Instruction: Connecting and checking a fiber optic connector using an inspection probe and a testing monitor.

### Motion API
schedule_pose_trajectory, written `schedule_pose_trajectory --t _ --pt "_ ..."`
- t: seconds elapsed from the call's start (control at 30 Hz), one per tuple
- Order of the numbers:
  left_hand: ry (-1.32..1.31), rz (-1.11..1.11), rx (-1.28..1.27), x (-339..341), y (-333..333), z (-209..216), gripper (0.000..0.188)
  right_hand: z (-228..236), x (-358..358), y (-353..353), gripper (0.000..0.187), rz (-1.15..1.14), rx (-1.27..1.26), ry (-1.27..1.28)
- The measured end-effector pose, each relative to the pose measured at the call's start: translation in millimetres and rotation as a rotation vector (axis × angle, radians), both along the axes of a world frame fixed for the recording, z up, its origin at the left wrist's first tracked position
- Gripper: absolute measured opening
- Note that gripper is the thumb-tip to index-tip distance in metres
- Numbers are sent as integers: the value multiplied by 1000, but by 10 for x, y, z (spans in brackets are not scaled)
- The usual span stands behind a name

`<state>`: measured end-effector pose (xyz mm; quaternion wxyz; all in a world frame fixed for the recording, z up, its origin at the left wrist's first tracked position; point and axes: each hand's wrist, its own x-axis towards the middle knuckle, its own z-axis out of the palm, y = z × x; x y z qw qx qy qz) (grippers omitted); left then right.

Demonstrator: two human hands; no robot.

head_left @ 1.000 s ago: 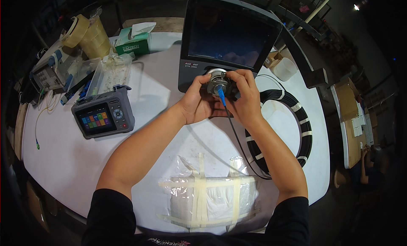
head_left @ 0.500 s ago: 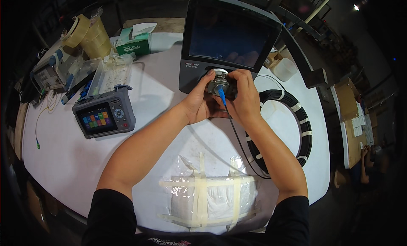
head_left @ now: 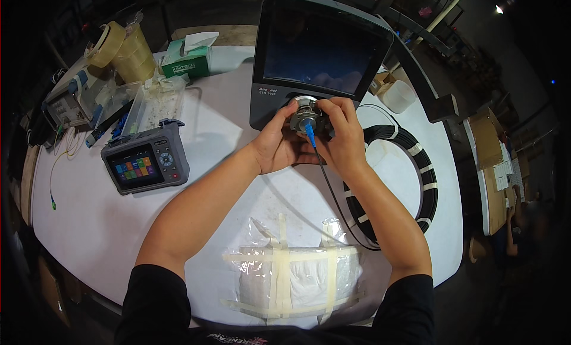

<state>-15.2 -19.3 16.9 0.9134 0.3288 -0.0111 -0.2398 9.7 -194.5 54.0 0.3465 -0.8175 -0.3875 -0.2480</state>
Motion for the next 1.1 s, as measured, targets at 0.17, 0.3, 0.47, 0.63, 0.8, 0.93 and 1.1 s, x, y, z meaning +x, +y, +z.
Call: schedule_pose_trajectory --t 0.17,0.3,0.47,0.63,0.8,0.93,1.1 --pt "-7 -8 -11 -4 -11 16 78 4 9 -21 70 5 -2 6" --pt "-10 -18 -8 5 0 -5 78 -4 11 -23 71 13 4 19" --pt "-28 -46 -16 41 32 -57 73 15 0 -31 71 17 -13 17" --pt "-56 -87 -44 72 46 -100 70 6 19 -43 72 21 -15 29" --pt "-10 18 63 -19 -36 47 80 9 25 7 67 29 4 -27" --pt "-6 17 91 0 -35 39 82 1 14 43 62 -25 -14 -67" --pt "3 16 74 -1 -20 60 80 21 -4 28 62 -22 -13 -22"
